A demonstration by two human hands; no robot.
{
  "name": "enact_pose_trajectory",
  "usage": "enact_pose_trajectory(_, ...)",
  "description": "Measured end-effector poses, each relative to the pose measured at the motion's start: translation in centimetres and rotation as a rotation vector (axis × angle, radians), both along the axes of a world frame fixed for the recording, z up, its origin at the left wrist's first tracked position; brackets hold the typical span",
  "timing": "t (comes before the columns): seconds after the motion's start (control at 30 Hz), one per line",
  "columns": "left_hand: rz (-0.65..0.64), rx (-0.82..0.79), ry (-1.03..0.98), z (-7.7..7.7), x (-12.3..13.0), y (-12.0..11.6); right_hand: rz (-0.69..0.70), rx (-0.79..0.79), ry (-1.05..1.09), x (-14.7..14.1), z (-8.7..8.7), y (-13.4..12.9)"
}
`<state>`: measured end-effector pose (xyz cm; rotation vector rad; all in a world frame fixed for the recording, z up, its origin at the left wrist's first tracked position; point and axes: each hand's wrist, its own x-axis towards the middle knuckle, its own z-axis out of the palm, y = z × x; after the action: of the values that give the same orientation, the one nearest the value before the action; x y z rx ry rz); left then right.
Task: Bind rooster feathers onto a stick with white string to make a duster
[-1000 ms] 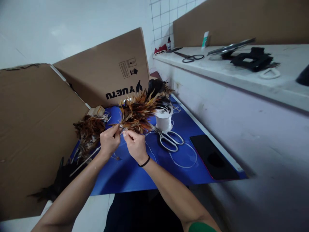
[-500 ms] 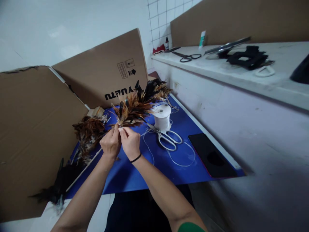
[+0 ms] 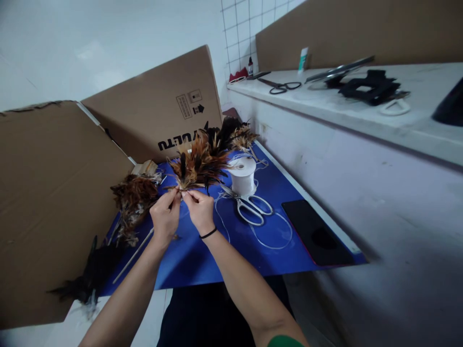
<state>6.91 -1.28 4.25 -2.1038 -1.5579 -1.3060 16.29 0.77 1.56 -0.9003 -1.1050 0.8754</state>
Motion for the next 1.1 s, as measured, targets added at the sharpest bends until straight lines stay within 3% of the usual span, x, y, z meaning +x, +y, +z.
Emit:
enact_pose_trajectory(0.17,0.032,0.027,-0.046,0.3,0.1,-0.4,-0.031,0.032,-0.111,0.3,0.2,-0.6)
enact_pose_trajectory(0.33,0.104,0.190,0.140,-1.2,-0.4,-0.1,-0.019,0.087,-0.156,0.3,0.6,-1.1)
enact_pose_trajectory(0.5,0.106,0.348,0.276,-2.8,-0.9,0.4,0.022,0.076,0.048,0.1,0.2,-0.4)
enact_pose_trajectory(0.6,0.039,0.328,0.226,-2.6,-0.3,0.1,0.043,0.013,0.181,0.0,-0.1,-0.1)
enact_pose_trajectory(0.8,-0.045,0.100,-0.138,0.2,1.4,-1.1,0.016,-0.075,0.269,-0.1,-0.3,0.0)
enact_pose_trajectory(0.97,-0.105,-0.294,-0.522,1.5,0.8,-0.8,0.033,-0.083,0.261,0.0,-0.2,-0.3)
enact_pose_trajectory(1.1,-0.207,-0.556,-0.508,2.2,0.0,-0.3,0.041,-0.047,0.263,0.1,-0.1,-0.4)
